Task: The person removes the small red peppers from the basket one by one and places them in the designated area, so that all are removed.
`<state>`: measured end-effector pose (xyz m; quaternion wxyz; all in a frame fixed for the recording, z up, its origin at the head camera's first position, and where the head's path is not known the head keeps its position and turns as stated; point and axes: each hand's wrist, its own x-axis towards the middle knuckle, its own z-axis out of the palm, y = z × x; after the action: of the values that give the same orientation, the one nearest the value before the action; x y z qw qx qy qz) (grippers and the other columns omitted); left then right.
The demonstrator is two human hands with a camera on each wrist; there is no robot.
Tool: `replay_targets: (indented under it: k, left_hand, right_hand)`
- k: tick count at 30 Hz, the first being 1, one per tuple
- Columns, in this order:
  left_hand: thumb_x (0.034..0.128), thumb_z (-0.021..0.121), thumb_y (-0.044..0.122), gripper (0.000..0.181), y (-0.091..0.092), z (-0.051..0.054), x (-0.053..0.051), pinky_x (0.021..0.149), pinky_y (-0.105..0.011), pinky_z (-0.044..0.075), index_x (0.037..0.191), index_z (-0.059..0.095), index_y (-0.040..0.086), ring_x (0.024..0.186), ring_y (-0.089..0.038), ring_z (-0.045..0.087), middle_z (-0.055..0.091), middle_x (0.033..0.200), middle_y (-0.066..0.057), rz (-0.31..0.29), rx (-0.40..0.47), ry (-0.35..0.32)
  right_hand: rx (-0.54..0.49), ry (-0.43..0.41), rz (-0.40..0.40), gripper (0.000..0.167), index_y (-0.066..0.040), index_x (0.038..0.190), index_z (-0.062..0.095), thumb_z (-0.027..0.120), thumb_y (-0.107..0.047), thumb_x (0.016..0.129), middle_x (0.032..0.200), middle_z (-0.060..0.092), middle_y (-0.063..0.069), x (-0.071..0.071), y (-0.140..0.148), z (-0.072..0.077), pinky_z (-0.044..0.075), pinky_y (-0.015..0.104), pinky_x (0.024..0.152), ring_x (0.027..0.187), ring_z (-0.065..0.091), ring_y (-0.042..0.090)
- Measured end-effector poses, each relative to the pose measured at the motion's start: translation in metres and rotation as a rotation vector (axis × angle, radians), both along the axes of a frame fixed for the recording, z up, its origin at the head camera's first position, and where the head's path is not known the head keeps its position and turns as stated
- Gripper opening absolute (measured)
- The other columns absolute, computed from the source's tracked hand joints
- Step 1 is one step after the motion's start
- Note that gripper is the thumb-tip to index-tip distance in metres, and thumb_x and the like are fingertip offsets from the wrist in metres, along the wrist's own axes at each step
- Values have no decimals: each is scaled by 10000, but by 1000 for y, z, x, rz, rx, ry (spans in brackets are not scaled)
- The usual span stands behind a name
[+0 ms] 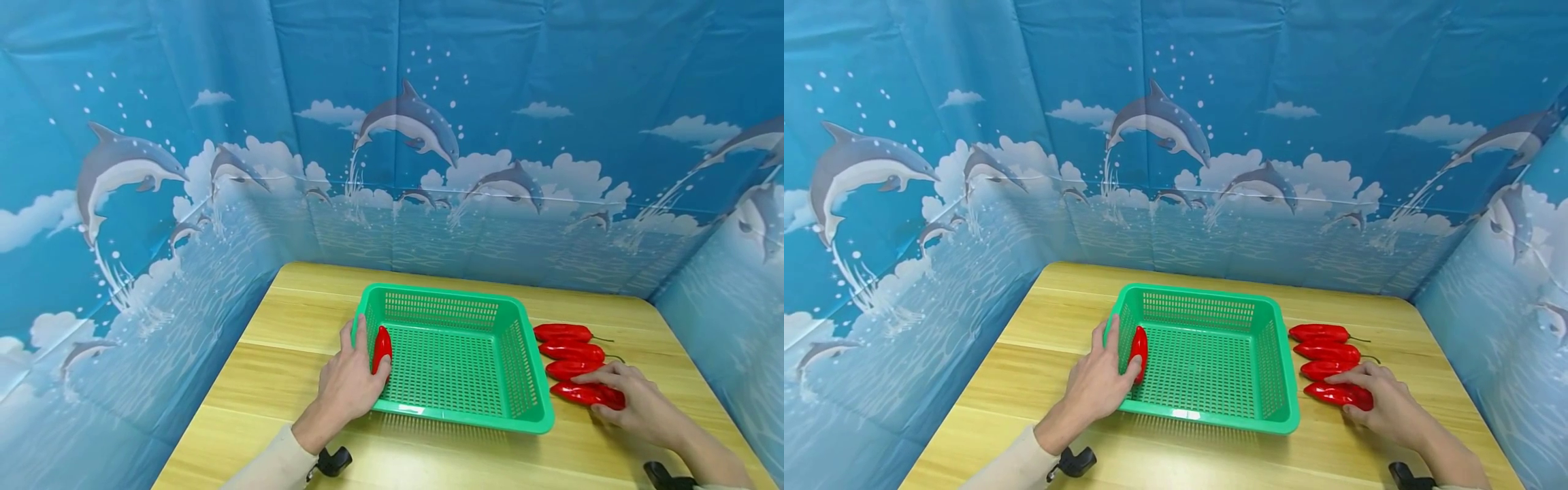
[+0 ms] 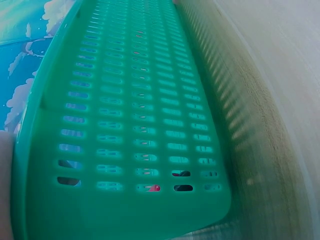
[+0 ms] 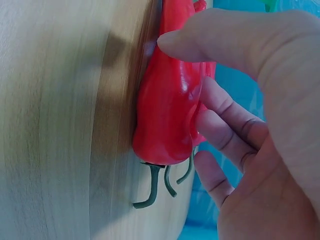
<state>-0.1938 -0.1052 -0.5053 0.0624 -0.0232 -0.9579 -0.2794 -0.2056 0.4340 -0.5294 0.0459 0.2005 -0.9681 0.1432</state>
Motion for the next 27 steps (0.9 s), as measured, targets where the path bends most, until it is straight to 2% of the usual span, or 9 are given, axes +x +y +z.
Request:
replay_targets:
  k: [5,9,16,23,27]
  left_hand:
    - [1134,673,450,962,0,1,0,424,-306,397,1870,198,54,454,-166,466,316,1888,-215,-4,2,3]
    - [1133,676,448,957,0,0,1,424,-296,375,1868,208,52,450,-162,453,317,1887,-215,0,15,7]
    - [1123,694,427,954,0,2,0,416,-281,353,1865,223,56,428,-172,447,321,1888,-213,14,88,-1]
    - [1115,708,394,923,-2,3,0,473,-351,431,1838,244,57,497,-201,492,395,1845,-206,29,181,-25]
    - [1122,713,391,910,-7,4,1,482,-349,424,1834,252,61,543,-213,530,412,1832,-222,14,217,-51]
  right_hand:
    - [-9,-31,-13,541,-259,1304,858,1058,-149,814,1234,703,47,1,-2,4,522,360,818,1109,607,261]
    - [-23,13,-1,533,-253,1274,862,1068,-151,792,1233,709,64,3,-4,4,534,422,824,1108,617,284]
    - [-35,166,46,553,-279,1223,874,1078,-101,741,1181,707,-24,6,-8,6,507,333,780,1020,592,187]
    - [-62,199,58,529,-291,1213,880,1066,-85,763,1171,704,-59,9,-21,19,500,314,754,1004,592,172]
    - [-67,228,78,502,-283,1203,888,1061,-84,776,1149,706,-58,9,-31,27,487,314,750,1006,589,154]
